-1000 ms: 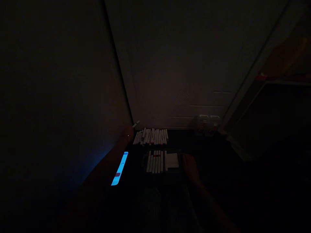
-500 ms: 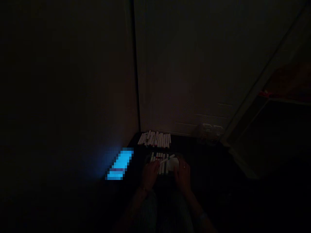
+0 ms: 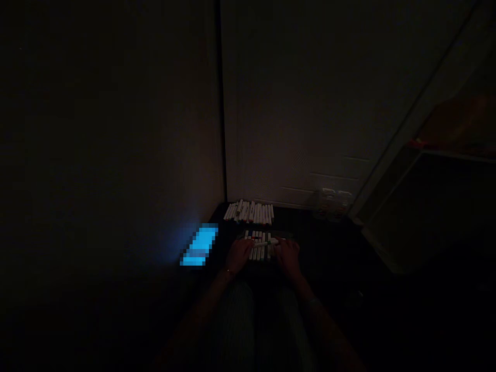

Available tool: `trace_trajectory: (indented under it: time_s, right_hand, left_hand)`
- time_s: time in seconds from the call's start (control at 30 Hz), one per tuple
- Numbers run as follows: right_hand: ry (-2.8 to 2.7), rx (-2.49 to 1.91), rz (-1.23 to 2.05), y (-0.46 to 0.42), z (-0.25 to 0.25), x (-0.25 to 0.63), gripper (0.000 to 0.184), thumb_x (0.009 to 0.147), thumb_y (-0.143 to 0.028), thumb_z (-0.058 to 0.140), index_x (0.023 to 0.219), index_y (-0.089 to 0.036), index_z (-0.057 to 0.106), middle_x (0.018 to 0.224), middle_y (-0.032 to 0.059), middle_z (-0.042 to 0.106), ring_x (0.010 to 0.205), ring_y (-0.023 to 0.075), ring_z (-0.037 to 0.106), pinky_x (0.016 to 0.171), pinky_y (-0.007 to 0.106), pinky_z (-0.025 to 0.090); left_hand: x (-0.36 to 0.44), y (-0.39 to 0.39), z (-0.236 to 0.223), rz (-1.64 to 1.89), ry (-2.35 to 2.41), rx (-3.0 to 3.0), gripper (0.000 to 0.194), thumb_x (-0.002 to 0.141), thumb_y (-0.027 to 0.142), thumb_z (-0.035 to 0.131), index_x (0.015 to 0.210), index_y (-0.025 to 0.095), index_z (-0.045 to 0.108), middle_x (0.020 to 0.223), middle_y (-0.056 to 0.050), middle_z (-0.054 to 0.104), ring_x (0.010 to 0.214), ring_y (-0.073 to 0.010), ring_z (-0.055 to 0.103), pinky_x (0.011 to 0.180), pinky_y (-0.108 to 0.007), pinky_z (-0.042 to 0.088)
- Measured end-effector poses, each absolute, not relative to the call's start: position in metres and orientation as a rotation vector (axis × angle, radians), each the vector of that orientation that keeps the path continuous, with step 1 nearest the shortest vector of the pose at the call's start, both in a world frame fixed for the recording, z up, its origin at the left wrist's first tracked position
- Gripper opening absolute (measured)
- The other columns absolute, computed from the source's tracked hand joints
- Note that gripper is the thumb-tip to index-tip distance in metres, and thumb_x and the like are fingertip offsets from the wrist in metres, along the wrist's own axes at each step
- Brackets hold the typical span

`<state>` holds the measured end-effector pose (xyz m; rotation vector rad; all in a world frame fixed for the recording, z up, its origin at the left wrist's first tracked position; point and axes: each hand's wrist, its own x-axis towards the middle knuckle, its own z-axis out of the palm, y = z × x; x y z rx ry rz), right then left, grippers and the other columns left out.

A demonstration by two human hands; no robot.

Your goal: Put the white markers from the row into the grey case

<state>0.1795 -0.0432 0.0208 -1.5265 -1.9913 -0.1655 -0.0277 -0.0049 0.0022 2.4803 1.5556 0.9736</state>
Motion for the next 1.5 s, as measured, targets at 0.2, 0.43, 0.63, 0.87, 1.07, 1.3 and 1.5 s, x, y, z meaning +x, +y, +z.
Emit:
trace_trajectory:
  time_s: [0.2,0.43,0.63,0.87,1.07,1.3,1.5]
  right_hand:
    - [-2.015,-1.566,-0.229,-0.043,0.019,0.179,0.027,0.092,-0.026,0.033,0.110,-0.020,0.051,0.104,0.0072,0.058,0.100,0.0202,0.045,0.091,0.037,0.023]
    - [-2.005,-1.620,-0.322,-0.039,0.016,0.180,0.023,0.092,-0.026,0.033,0.097,-0.018,0.054,0.093,0.0075,0.058,0.091,0.0200,0.047,0.085,0.034,0.028]
    - [-1.935,-1.685,-0.348,-0.029,0.011,0.183,0.026,0.093,-0.025,0.029,0.092,-0.019,0.054,0.091,0.0064,0.058,0.089,0.0190,0.047,0.082,0.033,0.028]
    - [-1.962,-1.661,-0.309,-0.023,0.005,0.185,0.027,0.093,-0.029,0.029,0.093,-0.020,0.054,0.093,0.0059,0.059,0.090,0.0191,0.048,0.083,0.032,0.028]
    - [-1.952,-1.591,-0.205,-0.025,0.007,0.187,0.030,0.094,-0.030,0.026,0.094,-0.019,0.054,0.093,0.0051,0.059,0.089,0.0169,0.050,0.080,0.027,0.031]
    - [-1.925,-1.622,-0.158,-0.025,0.007,0.186,0.032,0.094,-0.032,0.025,0.093,-0.019,0.055,0.090,0.0048,0.060,0.087,0.0160,0.051,0.077,0.026,0.033]
    - [-1.947,-1.583,-0.149,-0.022,0.003,0.187,0.036,0.094,-0.033,0.025,0.090,-0.020,0.058,0.088,0.0042,0.061,0.086,0.0153,0.052,0.077,0.025,0.034]
  left_hand:
    - [-0.016,-0.006,0.006,0.979,1.511,2.487,0.033,0.090,0.030,0.029,0.101,0.020,0.058,0.103,-0.004,0.062,0.096,-0.0162,0.053,0.084,-0.032,0.036]
    - [-0.017,-0.008,0.002,1.024,1.570,2.417,0.032,0.088,0.031,0.033,0.110,0.022,0.055,0.110,-0.004,0.059,0.103,-0.0185,0.049,0.087,-0.034,0.035]
    - [-0.016,0.000,-0.007,0.953,1.518,2.460,0.029,0.087,0.029,0.036,0.110,0.023,0.054,0.112,-0.003,0.058,0.105,-0.0178,0.048,0.088,-0.035,0.035]
    - [-0.017,-0.001,-0.007,0.940,1.614,2.442,0.033,0.090,0.032,0.030,0.112,0.023,0.052,0.115,-0.003,0.057,0.105,-0.0179,0.047,0.087,-0.034,0.032]
    - [-0.014,-0.006,0.002,0.905,1.674,2.498,0.032,0.089,0.031,0.031,0.111,0.024,0.053,0.115,-0.005,0.057,0.104,-0.0206,0.046,0.085,-0.036,0.033]
    - [-0.012,-0.007,0.003,0.969,1.672,2.499,0.030,0.089,0.030,0.032,0.109,0.023,0.054,0.111,-0.005,0.058,0.101,-0.0202,0.047,0.084,-0.035,0.035]
    - [-0.015,-0.004,0.000,0.984,1.658,2.523,0.032,0.090,0.028,0.028,0.107,0.020,0.054,0.105,-0.007,0.060,0.098,-0.0194,0.050,0.084,-0.033,0.036]
